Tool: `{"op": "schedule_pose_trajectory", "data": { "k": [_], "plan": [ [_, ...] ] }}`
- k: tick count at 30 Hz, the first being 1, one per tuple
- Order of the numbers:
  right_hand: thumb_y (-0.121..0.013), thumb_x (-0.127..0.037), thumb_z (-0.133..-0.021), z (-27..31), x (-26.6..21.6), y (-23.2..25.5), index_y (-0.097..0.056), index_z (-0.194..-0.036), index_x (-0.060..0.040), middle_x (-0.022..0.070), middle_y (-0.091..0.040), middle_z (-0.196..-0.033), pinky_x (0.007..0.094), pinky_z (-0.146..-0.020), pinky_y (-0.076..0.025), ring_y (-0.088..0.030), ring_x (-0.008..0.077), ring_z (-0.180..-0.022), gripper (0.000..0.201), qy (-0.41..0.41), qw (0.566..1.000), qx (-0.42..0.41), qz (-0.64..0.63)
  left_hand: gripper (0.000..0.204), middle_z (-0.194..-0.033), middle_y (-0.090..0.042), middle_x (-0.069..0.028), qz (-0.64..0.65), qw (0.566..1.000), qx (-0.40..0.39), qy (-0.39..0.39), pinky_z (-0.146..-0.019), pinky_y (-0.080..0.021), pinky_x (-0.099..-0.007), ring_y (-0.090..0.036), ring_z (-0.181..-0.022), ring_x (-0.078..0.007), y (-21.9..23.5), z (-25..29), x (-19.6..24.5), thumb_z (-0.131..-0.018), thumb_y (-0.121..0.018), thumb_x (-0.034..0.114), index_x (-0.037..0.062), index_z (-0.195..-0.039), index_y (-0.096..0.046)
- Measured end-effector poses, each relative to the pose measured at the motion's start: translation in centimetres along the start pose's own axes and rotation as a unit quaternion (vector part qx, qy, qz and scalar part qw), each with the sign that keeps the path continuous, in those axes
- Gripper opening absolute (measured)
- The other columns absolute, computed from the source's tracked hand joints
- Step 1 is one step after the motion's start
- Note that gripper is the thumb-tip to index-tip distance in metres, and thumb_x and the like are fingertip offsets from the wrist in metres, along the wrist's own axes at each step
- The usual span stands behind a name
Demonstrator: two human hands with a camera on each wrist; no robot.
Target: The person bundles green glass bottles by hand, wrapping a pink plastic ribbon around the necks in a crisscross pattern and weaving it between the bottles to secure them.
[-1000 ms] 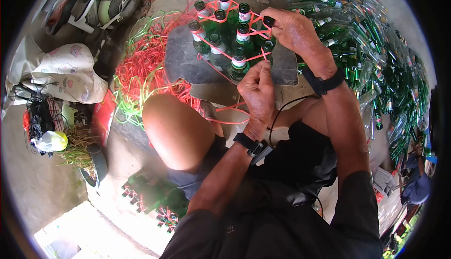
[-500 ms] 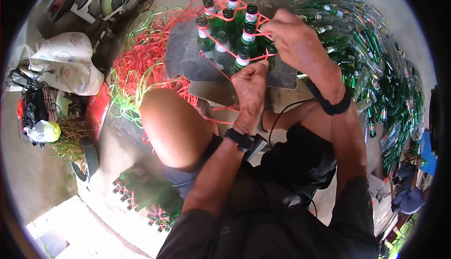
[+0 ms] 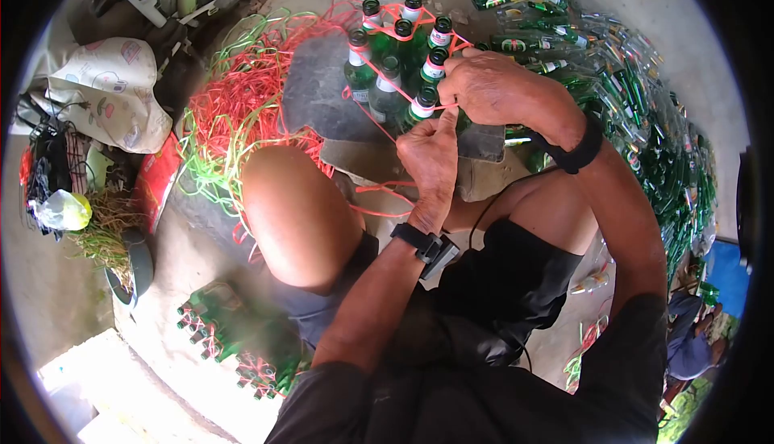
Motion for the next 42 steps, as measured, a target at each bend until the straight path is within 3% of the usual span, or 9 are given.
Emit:
{"op": "schedule_pose_trajectory", "data": {
  "k": [2,9,12,15,26,34,36,40,42],
  "plan": [
    [-0.068,-0.01,-0.08,-0.3,-0.3,0.5,-0.075,-0.079,-0.0048,0.018,-0.073,-0.084,0.0488,-0.079,-0.054,-0.071,0.0384,-0.089,0.008,0.043,0.998,0.038,-0.017,0.04,-0.054,-0.057,-0.0002,-0.006,1.0,-0.002,-0.017,-0.054,-0.045,-0.034,-0.046,-0.053,-0.0081,0.1,0.1,0.2,-0.092,-0.084,0.032,-0.0036,-0.075,-0.076],
    [-0.065,-0.006,-0.082,0.0,0.8,0.7,-0.076,-0.086,-0.0057,0.0174,-0.074,-0.09,0.0467,-0.082,-0.054,-0.071,0.0377,-0.092,0.012,0.024,0.988,0.07,-0.136,0.043,-0.05,-0.05,-0.0085,-0.009,0.998,-0.025,-0.058,-0.052,-0.042,-0.0387,-0.041,-0.049,-0.0143,-0.1,0.0,0.4,-0.096,-0.079,0.033,-0.0034,-0.073,-0.072],
    [-0.063,-0.005,-0.086,-0.4,1.3,-0.8,-0.077,-0.093,-0.0063,0.0133,-0.067,-0.1,0.0458,-0.091,-0.05,-0.062,0.0362,-0.1,0.016,-0.013,0.988,-0.028,-0.15,0.042,-0.05,-0.048,-0.0101,-0.016,0.998,-0.021,-0.059,-0.052,-0.041,-0.0398,-0.038,-0.05,-0.0154,-0.2,0.2,0.6,-0.097,-0.078,0.03,-0.0035,-0.072,-0.071],
    [-0.065,-0.007,-0.085,-0.8,0.7,-1.0,-0.078,-0.087,-0.0064,0.0128,-0.067,-0.097,0.045,-0.09,-0.05,-0.062,0.0358,-0.098,0.013,0.001,0.99,-0.06,-0.124,0.045,-0.063,-0.04,0.0063,-0.006,0.998,-0.036,-0.046,-0.054,-0.035,-0.0336,-0.035,-0.064,-0.0076,-0.3,0.6,1.2,-0.1,-0.073,0.02,-0.0055,-0.07,-0.052],
    [-0.07,-0.013,-0.08,1.7,-2.7,2.0,-0.075,-0.08,-0.008,0.0096,-0.068,-0.095,0.0434,-0.081,-0.055,-0.068,0.0296,-0.094,0.008,0.064,0.985,0.116,0.111,0.039,-0.062,-0.039,0.002,-0.007,0.996,-0.043,-0.075,-0.056,-0.039,-0.0333,-0.037,-0.065,-0.0079,0.1,0.8,1.1,-0.101,-0.07,0.02,-0.0068,-0.076,-0.056],
    [-0.069,-0.018,-0.083,1.8,-3.5,2.3,-0.075,-0.083,-0.0112,0.0059,-0.069,-0.096,0.0401,-0.08,-0.055,-0.069,0.0247,-0.099,0.009,0.063,0.968,0.107,0.218,0.04,-0.061,-0.038,-0.0005,0.001,0.994,-0.04,-0.102,-0.055,-0.038,-0.0346,-0.037,-0.064,-0.0087,0.3,0.8,1.3,-0.102,-0.069,0.02,-0.006,-0.075,-0.055],
    [-0.069,-0.018,-0.084,1.7,-3.7,2.5,-0.075,-0.083,-0.0117,0.0057,-0.069,-0.096,0.0395,-0.08,-0.055,-0.069,0.0243,-0.1,0.009,0.069,0.963,0.102,0.239,0.035,-0.058,-0.058,-0.0166,-0.004,0.993,-0.039,-0.112,-0.053,-0.044,-0.0419,-0.052,-0.048,-0.0292,0.4,0.7,1.5,-0.101,-0.069,0.025,-0.0015,-0.077,-0.07],
    [-0.07,-0.018,-0.084,1.5,-3.5,2.5,-0.075,-0.085,-0.013,0.0042,-0.068,-0.099,0.0393,-0.081,-0.055,-0.069,0.023,-0.099,0.007,0.081,0.958,0.078,0.265,0.038,-0.06,-0.041,-0.0017,0.011,0.994,-0.052,-0.096,-0.056,-0.041,-0.0353,-0.038,-0.063,-0.0097,0.3,1.1,1.9,-0.102,-0.067,0.02,-0.0061,-0.076,-0.058],
    [-0.07,-0.018,-0.084,1.6,-3.8,2.9,-0.075,-0.086,-0.0135,0.0036,-0.068,-0.101,0.0391,-0.082,-0.054,-0.069,0.0226,-0.1,0.007,0.105,0.952,0.098,0.27,0.032,-0.059,-0.06,-0.0159,-0.009,0.992,-0.044,-0.121,-0.055,-0.047,-0.0412,-0.056,-0.05,-0.0275,0.4,1.1,2.3,-0.101,-0.068,0.025,-0.0004,-0.081,-0.072]
  ]
}}
Point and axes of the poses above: each hand's wrist, its own z-axis away from the middle knuckle, its own y-axis out of the back of the hand, x = y × z, the point moved 10 cm from there along -z, towards the middle knuckle
